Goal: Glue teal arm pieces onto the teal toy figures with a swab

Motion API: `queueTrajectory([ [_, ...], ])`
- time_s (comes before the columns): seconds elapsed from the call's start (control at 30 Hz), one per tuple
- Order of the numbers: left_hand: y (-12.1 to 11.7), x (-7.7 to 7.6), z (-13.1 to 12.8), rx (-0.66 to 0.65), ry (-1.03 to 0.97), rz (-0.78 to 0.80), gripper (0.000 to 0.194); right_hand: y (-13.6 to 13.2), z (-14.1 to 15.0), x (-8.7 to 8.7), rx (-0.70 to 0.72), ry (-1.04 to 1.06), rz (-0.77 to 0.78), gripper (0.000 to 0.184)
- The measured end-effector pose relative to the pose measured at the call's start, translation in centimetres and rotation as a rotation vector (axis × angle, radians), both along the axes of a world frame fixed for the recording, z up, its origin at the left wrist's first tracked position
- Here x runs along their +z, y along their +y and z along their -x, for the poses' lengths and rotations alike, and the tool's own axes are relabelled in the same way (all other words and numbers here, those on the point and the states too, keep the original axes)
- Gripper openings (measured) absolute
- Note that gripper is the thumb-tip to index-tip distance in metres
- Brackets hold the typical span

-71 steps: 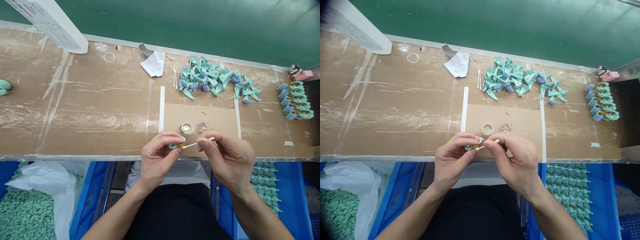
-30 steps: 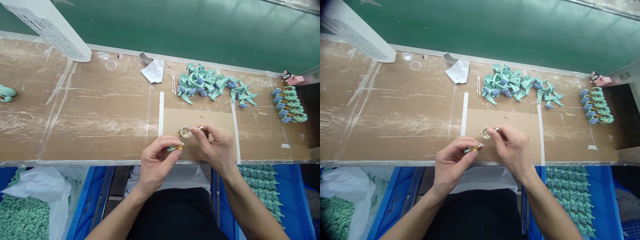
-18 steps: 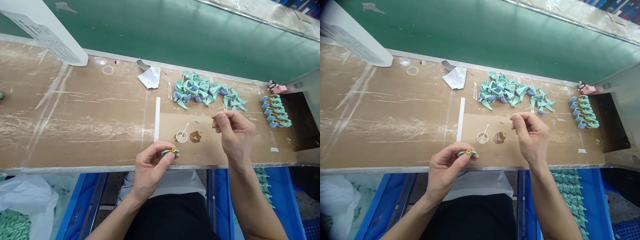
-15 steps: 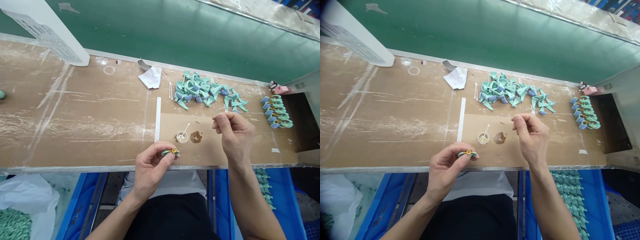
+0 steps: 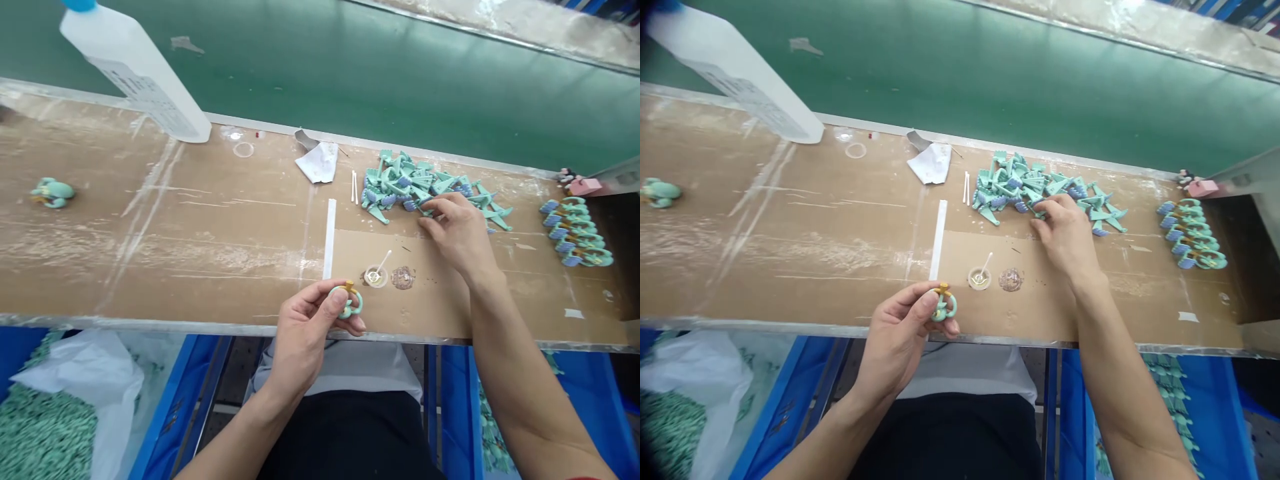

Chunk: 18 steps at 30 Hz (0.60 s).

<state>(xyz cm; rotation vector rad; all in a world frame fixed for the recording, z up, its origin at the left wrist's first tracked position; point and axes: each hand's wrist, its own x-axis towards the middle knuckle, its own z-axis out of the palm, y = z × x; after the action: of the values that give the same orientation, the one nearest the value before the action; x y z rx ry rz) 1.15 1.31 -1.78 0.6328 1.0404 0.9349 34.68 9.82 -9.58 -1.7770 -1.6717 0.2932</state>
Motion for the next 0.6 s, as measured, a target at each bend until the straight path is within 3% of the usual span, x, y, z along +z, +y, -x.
queueTrajectory([
  [0.17, -0.1, 0.6, 0.0, 0.017, -0.026, 0.078, 0.042, 0.5, -0.2, -1.3, -0.028, 0.041, -0.099, 0.013],
  [0.23, -0.1, 0.8, -0.1, 0.022, -0.019, 0.093, 0.044, -0.1, -0.2, -0.6, -0.08, 0.032, -0.177, 0.018],
  [0.33, -0.1, 0.8, -0.1, 0.02, -0.01, 0.102, 0.046, -2.5, 0.2, 1.8, -0.166, 0.045, -0.226, 0.026],
  [0.47, -0.3, 0.5, -0.2, 0.015, 0.011, 0.084, 0.043, -6.8, 0.9, 4.3, -0.131, 0.079, -0.047, 0.03],
  [0.6, -0.6, 0.3, -0.4, -0.01, 0.077, 0.028, 0.039, -9.2, 1.9, 2.5, -0.059, 0.227, 0.162, 0.036],
])
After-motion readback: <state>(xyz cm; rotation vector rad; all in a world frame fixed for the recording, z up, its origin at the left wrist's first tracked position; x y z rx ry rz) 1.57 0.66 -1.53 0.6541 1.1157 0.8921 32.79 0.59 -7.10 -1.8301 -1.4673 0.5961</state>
